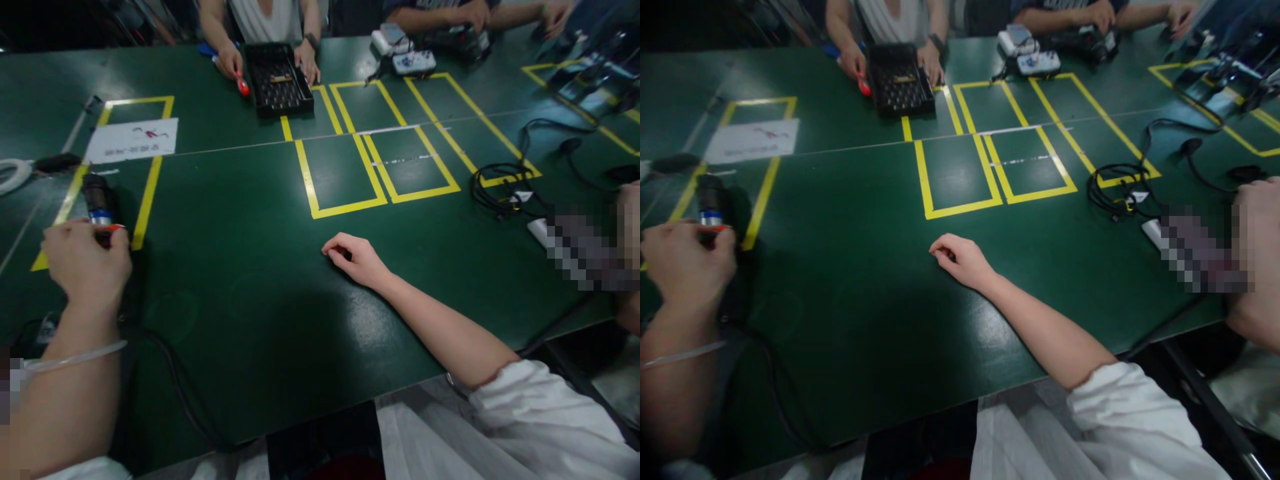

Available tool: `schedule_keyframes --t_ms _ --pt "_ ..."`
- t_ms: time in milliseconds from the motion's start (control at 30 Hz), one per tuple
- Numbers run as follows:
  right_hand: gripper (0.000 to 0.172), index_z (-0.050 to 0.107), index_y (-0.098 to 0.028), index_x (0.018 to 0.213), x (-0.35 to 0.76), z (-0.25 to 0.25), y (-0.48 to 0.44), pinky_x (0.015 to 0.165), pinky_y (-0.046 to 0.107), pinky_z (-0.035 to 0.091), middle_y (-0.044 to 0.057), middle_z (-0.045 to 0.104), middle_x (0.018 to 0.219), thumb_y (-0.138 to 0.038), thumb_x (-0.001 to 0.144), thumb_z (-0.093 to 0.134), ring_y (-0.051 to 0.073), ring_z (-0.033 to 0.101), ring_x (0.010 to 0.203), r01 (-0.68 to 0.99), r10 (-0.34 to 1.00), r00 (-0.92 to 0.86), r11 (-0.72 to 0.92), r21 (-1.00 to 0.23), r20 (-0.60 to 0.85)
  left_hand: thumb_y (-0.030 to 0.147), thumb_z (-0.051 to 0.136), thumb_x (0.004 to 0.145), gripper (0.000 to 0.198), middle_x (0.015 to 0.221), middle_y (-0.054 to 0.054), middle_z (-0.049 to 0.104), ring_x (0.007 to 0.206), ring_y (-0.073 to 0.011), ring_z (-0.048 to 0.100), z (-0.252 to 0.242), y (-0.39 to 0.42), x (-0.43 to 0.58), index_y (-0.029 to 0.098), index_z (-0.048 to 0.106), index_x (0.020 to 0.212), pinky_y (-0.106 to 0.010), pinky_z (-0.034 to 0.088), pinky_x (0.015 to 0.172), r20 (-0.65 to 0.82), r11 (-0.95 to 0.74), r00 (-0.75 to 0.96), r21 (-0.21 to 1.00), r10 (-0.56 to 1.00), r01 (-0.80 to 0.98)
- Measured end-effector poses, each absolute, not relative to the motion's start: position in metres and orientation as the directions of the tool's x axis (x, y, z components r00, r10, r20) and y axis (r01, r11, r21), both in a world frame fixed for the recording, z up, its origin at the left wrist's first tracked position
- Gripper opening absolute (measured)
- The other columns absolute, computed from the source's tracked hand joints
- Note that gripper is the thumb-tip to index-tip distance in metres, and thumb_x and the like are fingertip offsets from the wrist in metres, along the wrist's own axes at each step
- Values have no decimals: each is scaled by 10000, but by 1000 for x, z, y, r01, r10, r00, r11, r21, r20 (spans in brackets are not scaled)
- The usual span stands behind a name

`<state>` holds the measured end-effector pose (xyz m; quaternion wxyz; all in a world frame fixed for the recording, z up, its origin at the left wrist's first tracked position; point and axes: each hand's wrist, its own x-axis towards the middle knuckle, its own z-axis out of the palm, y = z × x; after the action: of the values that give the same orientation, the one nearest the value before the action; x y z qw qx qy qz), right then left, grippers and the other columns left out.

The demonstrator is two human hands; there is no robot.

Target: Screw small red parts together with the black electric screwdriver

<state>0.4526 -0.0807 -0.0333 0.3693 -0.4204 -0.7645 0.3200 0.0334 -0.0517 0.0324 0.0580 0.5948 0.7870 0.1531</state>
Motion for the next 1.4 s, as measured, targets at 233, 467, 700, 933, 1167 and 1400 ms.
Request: schedule_keyframes --t_ms 233,467,700,933,1167,1400 --pt "118 665 -187 909 453 -33 -80 688 253 466 26 693 875 -159 908 550 130 603 737 389 882 -378 426 -817 280 450 499 930 377 1084 -88 700 1003 -206 666 28 -49 147 149 558 1151 -379 504 965 -54 -79 169 719 984 691" --pt "338 566 -201 1193 452 -34 -82 706 252 492 -17 664 831 -227 870 663 120 618 727 220 859 -442 383 -897 258 471 493 930 397 845 -59 690 820 -187 636 15 -56 234 137 685 1028 -324 494 811 -243 -100 627 882 740 460" --pt "150 616 -201 1045 451 -34 -82 657 240 469 -25 618 765 -232 899 624 115 570 677 282 850 -463 408 -868 249 506 493 938 429 825 -67 672 831 -189 614 -5 -60 235 141 692 831 -338 488 846 -260 10 617 926 743 378" --pt "124 611 -203 1010 450 -33 -84 640 237 466 -25 615 753 -222 889 632 116 572 668 298 868 -430 395 -869 247 452 579 910 341 891 -64 657 830 -163 646 -5 -66 240 129 633 1002 -343 532 854 -336 294 508 942 793 164" --pt "143 620 -202 1030 451 -33 -84 637 235 474 -21 639 762 -230 892 642 112 589 665 288 875 -419 379 -879 240 395 696 836 321 908 -51 666 849 -154 650 -12 -64 238 132 622 1004 -337 527 862 -316 264 521 949 793 174" --pt "133 628 -198 995 451 -33 -83 676 250 492 3 687 839 -302 914 643 121 624 723 251 904 -370 320 -913 215 370 739 788 351 946 -45 661 848 -147 641 -14 -65 238 143 599 1016 -328 519 854 -277 212 520 960 808 182"
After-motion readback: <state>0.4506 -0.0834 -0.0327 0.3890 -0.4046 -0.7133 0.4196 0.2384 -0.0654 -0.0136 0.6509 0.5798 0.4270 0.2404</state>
